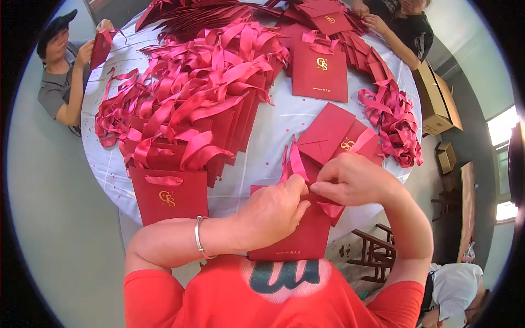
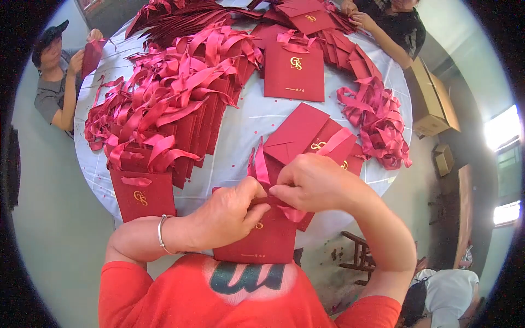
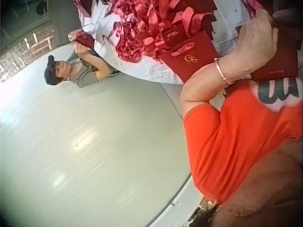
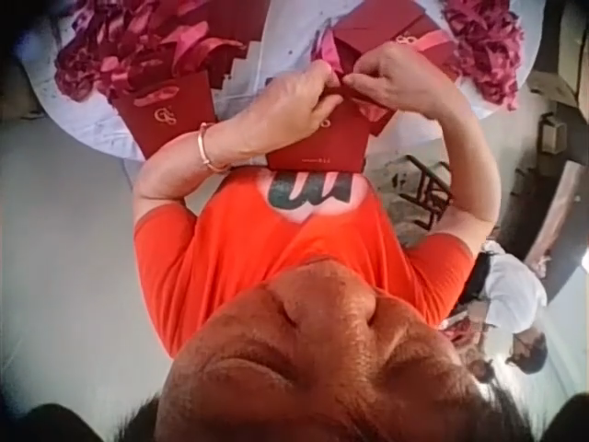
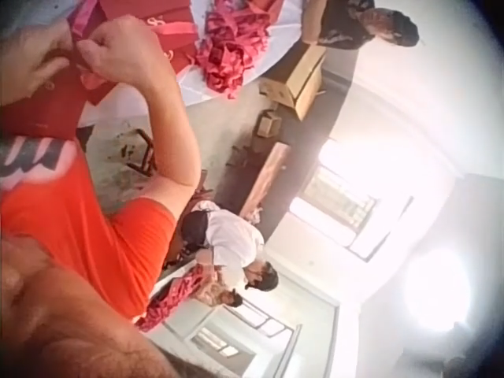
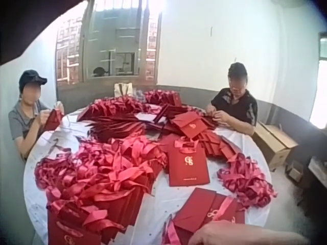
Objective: The person attaches ribbon handles to paper gift bags by hand, threading ribbons into slits on each bag and folding the bags.
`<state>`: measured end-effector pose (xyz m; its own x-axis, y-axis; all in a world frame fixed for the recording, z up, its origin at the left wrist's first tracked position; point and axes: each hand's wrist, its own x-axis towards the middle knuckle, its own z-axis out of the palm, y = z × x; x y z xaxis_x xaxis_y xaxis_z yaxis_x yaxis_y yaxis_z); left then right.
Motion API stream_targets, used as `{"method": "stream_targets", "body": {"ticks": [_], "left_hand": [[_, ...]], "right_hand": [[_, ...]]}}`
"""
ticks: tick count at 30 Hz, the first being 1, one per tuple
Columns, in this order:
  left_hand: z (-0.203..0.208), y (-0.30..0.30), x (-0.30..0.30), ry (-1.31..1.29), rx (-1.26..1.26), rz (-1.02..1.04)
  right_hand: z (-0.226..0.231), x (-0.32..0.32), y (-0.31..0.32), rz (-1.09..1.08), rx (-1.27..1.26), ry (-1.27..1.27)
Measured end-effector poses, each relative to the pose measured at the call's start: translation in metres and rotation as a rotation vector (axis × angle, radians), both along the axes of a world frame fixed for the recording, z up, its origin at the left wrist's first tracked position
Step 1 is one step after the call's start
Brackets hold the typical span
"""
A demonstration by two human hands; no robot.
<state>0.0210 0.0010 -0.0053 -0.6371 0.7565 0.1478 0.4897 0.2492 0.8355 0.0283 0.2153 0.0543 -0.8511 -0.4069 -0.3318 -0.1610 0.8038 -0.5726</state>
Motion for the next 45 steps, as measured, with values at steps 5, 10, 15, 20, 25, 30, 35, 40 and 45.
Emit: {"method": "stream_targets", "body": {"ticks": [5, 10, 15, 20, 25, 30, 35, 40, 45], "left_hand": [[-0.005, 0.001, 0.005, 0.201, -0.007, -0.01], [-0.007, 0.002, 0.014, 0.29, 0.0, 0.005], [-0.005, 0.002, 0.006, 0.088, 0.051, 0.019], [-0.014, 0.001, -0.002, -0.038, 0.101, 0.009], [-0.012, 0.003, 0.007, -0.087, 0.11, -0.074], [-0.009, 0.004, 0.013, -0.072, 0.075, -0.087], [-0.01, 0.004, 0.01, -0.122, 0.068, -0.075], [-0.006, 0.002, 0.003, -0.133, 0.042, -0.058], [-0.006, 0.001, -0.001, -0.198, -0.039, -0.064]], "right_hand": [[-0.002, -0.034, 0.001, -0.01, -0.014, -0.468], [-0.01, -0.047, 0.001, 0.014, 0.044, -0.907], [-0.011, -0.022, -0.004, -0.2, -0.066, -0.668], [-0.021, 0.013, -0.012, -0.315, -0.165, -0.116], [-0.027, 0.007, -0.009, -0.459, -0.276, 0.084], [-0.022, -0.02, -0.006, -0.507, -0.102, 0.387], [-0.038, -0.033, -0.008, -0.487, -0.058, 0.472], [-0.041, -0.026, -0.004, -0.523, -0.169, 0.434], [-0.033, -0.001, 0.002, -0.63, -0.338, 0.492]]}}
